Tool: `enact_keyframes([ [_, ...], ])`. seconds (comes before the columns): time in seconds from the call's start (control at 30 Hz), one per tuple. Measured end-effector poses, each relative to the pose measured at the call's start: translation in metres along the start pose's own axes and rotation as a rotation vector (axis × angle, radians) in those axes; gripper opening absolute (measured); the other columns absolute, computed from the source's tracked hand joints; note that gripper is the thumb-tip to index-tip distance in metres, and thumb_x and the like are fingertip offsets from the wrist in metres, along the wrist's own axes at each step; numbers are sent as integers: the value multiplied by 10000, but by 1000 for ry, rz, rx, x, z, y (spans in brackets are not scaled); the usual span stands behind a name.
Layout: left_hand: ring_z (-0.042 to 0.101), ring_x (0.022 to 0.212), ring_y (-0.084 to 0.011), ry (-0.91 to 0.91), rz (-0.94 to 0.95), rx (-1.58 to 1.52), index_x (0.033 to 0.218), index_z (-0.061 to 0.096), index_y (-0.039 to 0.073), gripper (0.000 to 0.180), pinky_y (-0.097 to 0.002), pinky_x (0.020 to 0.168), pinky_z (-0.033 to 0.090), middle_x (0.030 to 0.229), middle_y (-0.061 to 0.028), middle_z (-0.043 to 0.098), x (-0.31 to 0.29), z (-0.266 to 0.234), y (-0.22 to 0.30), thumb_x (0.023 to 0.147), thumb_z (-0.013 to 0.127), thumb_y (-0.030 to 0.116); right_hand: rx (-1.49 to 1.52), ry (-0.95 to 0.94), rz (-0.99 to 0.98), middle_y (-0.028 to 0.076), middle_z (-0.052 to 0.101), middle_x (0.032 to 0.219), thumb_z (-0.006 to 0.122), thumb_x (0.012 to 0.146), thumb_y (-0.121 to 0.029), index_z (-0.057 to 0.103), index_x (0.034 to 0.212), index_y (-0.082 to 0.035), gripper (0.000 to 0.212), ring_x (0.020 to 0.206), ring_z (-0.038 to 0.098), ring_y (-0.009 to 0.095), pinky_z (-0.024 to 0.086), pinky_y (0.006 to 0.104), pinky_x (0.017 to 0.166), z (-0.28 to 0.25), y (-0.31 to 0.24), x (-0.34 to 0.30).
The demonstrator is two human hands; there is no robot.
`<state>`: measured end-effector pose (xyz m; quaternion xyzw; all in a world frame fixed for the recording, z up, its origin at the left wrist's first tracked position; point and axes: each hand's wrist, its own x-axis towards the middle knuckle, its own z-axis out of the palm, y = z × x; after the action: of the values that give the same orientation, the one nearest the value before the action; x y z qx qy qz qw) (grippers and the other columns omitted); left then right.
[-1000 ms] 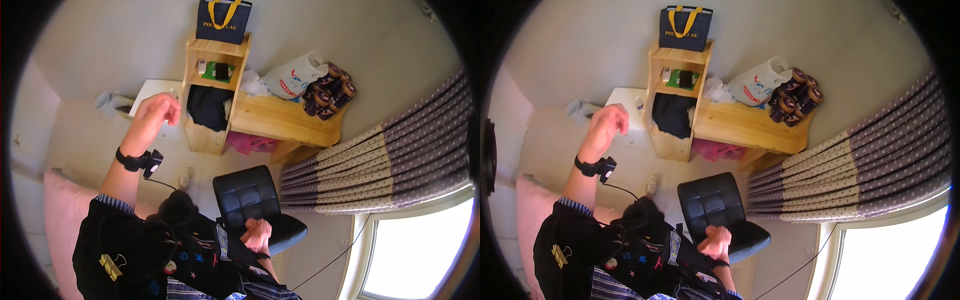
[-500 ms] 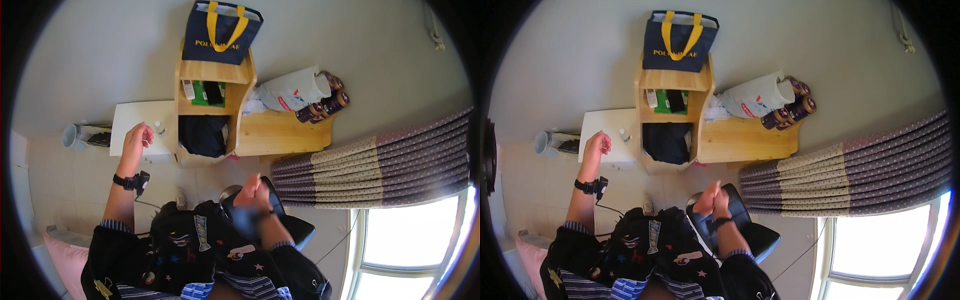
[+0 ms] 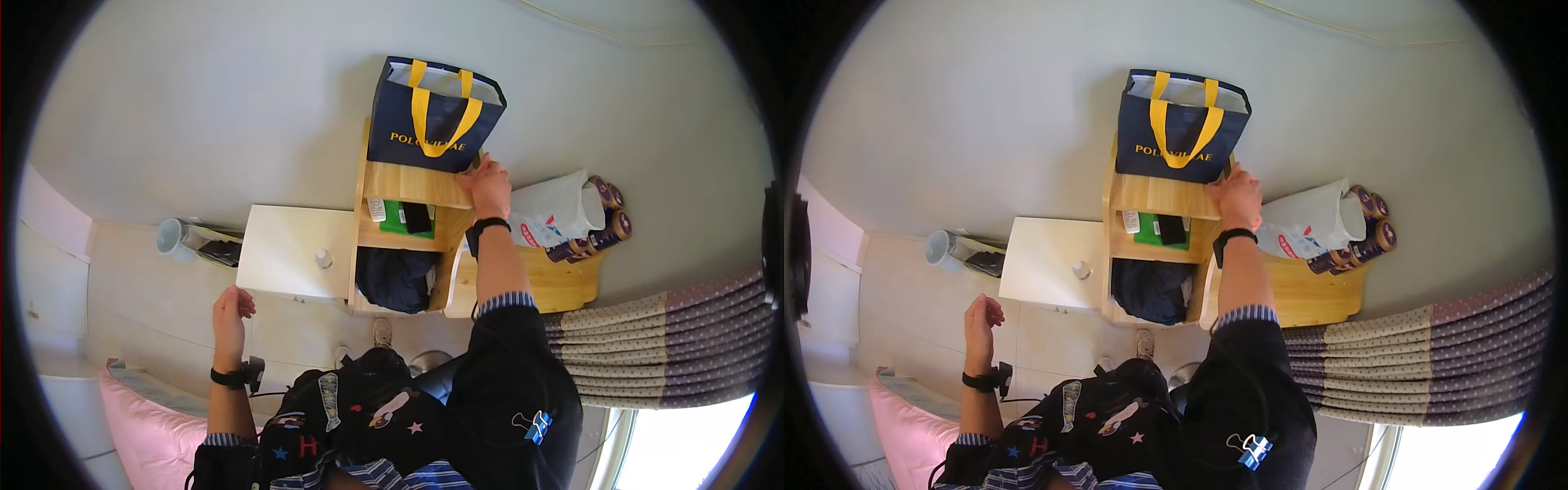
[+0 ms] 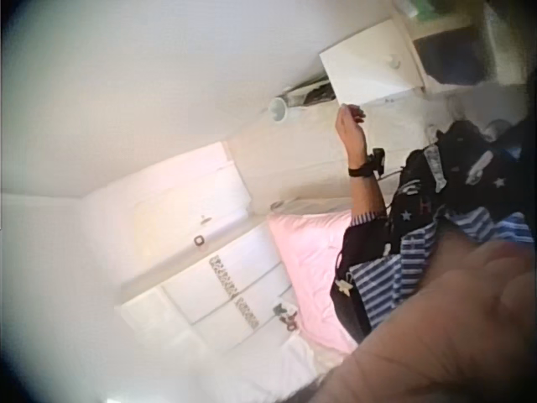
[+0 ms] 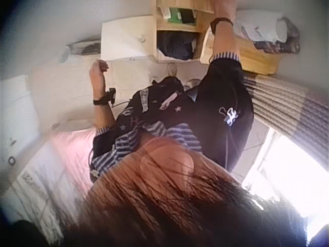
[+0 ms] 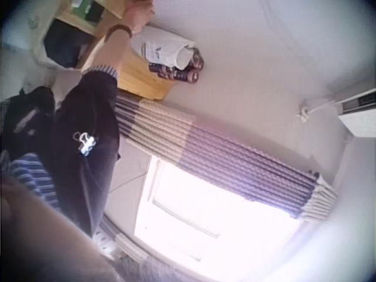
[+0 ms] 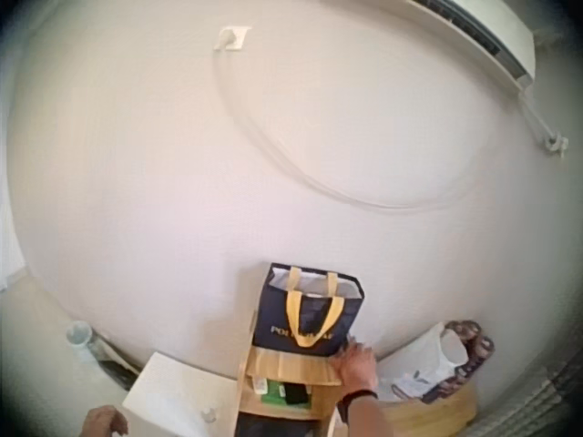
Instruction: The person wipes a wooden shelf, a door, a closet surface, and a window sill with a cloth.
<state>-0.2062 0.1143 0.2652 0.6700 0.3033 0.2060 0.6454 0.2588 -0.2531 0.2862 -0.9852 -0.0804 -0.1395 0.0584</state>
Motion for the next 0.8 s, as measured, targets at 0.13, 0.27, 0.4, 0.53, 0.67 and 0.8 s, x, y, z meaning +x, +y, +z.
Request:
enact_keyframes([
  [0.13, 533, 703, -93, -160, 170, 77, 828, 621, 21, 425, -249, 639, 402, 746, -25, 601, 39, 78, 20, 1108, 478, 307, 21, -25, 124, 242, 552, 1353, 674, 883, -465, 495, 1444, -108, 688, 1209, 587, 422, 541, 512, 964, 2, 19, -14],
  [0.27, 599, 688, -234, -377, 527, 331, 886, 652, -5, 293, -356, 641, 486, 756, -115, 619, 78, 223, 60, 1025, 631, 251, 37, 15, -87, 254, 517, 1377, 725, 850, -482, 515, 1391, -111, 689, 1193, 584, 446, 525, 484, 996, 15, 49, -21],
  [0.4, 651, 819, -357, -293, 897, 741, 814, 663, 32, 250, -460, 729, 525, 845, -133, 657, 124, 330, 62, 933, 689, 250, -59, -75, -290, 256, 542, 1349, 631, 947, -446, 515, 1327, -102, 526, 1100, 636, 481, 553, 529, 918, -17, 37, -43],
  [0.53, 662, 850, -343, -256, 918, 914, 803, 674, 52, 262, -466, 745, 525, 873, -116, 666, 158, 398, 39, 915, 681, 289, 281, -173, -70, 224, 630, 1238, 588, 988, -395, 506, 1292, -94, 436, 1046, 659, 471, 558, 543, 866, 5, 60, -25],
  [0.67, 660, 856, -319, -103, 943, 994, 791, 674, 76, 239, -459, 729, 512, 880, -106, 667, 166, 410, 24, 861, 668, 304, 571, -301, 0, 259, 709, 1111, 526, 1036, -362, 562, 1214, -70, 344, 1034, 672, 480, 541, 562, 869, 7, 72, 16],
  [0.8, 660, 875, -319, -92, 972, 980, 807, 704, 85, 280, -459, 753, 510, 867, -95, 683, 163, 418, 28, 869, 660, 354, 738, -135, 2, 281, 713, 1079, 490, 1052, -383, 599, 1161, -67, 352, 1025, 682, 468, 535, 554, 872, 28, 78, 87],
])
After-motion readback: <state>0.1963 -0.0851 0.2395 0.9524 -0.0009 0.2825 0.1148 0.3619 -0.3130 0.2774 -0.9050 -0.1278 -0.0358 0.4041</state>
